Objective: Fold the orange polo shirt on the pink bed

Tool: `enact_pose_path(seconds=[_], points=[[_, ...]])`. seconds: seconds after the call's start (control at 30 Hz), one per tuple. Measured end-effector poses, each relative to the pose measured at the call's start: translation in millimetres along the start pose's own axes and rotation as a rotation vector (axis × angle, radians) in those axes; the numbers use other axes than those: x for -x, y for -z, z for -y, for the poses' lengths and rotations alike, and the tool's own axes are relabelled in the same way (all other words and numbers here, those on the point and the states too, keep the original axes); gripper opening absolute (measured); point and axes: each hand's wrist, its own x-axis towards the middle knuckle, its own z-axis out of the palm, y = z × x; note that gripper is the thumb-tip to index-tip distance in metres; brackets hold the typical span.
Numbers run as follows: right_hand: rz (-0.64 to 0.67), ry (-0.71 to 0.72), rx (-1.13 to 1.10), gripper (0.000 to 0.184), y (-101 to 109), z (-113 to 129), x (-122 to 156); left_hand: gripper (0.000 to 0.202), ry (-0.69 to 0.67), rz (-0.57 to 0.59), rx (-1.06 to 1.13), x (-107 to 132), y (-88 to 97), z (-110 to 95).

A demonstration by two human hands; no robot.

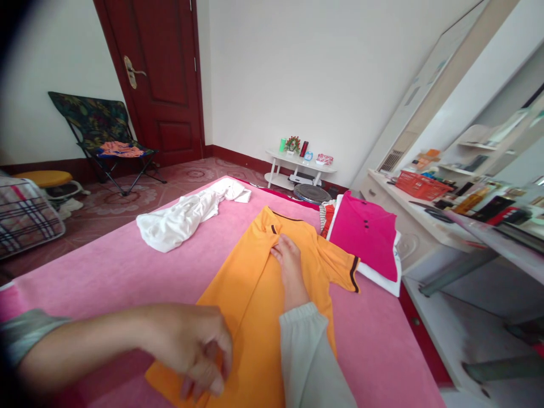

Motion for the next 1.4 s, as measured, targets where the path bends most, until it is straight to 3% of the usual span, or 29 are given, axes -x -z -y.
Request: enact_pose_path(seconds=[0.03, 0.07, 0.17, 0.2, 0.27, 0.33, 0.47, 0.6, 0.67, 0.83, 0.93, 1.2, 1.3, 1.4], points=[[-0.004, 0.008, 0.008, 0.037, -0.1, 0.1, 1.1, 0.027, -0.027, -0.048, -0.004, -10.5, 12.4, -2.0], [-0.001, 0.019, 0.018, 0.036, -0.5, 0.6, 2.6, 0.026, -0.083, -0.186, -0.06, -22.4, 26.5, -3.6], [0.019, 0.051, 0.043, 0.033, -2.6, 2.4, 6.9, 0.028, -0.242, -0.898, -0.386, -61.4, 70.6, -0.1], [0.018, 0.064, 0.049, 0.033, -3.3, 2.7, 8.0, 0.036, -0.261, -1.076, -0.457, -73.6, 82.6, 5.0], [-0.013, 0.088, 0.076, 0.033, -4.1, 1.9, 9.3, 0.05, -0.231, -1.222, -0.584, -94.3, 98.1, 20.1], [-0.059, 0.107, 0.157, 0.034, -3.7, -0.4, 9.5, 0.053, -0.122, -1.192, -0.704, -108.8, 102.1, 37.1], [-0.157, 0.215, 0.481, 0.036, 0.6, -3.4, 7.2, 0.052, 0.051, -1.093, -0.877, -120.6, 93.1, 56.5], [-0.299, 0.521, 0.818, 0.027, 1.2, 6.3, -5.0, 0.053, 0.07, -1.102, -0.942, -121.3, 88.8, 56.7], [-0.288, 0.588, 0.971, 0.026, -4.1, 12.8, -16.8, 0.053, 0.057, -1.109, -0.962, -121.0, 89.3, 56.2], [-0.168, 0.44, 1.379, 0.024, -24.9, 15.9, -49.7, 0.053, 0.017, -1.13, -0.992, -120.4, 90.2, 58.5], [-0.193, 0.317, 1.539, 0.017, -23.7, 16.8, -64.1, 0.053, 0.016, -1.133, -0.992, -119.6, 89.9, 58.8], [-0.424, 0.282, 1.564, 0.025, 33.1, 45.7, -84.3, 0.051, -0.003, -1.114, -0.965, -120.6, 88.7, 57.5], [-0.497, 0.328, 1.593, 0.035, 32.1, 54.6, -89.4, 0.05, -0.009, -1.109, -0.958, -121.0, 88.5, 57.4], [-0.436, 0.392, 1.636, 0.035, 10.7, 55.7, -99.2, 0.05, -0.008, -1.11, -0.951, -120.2, 88.7, 56.2]])
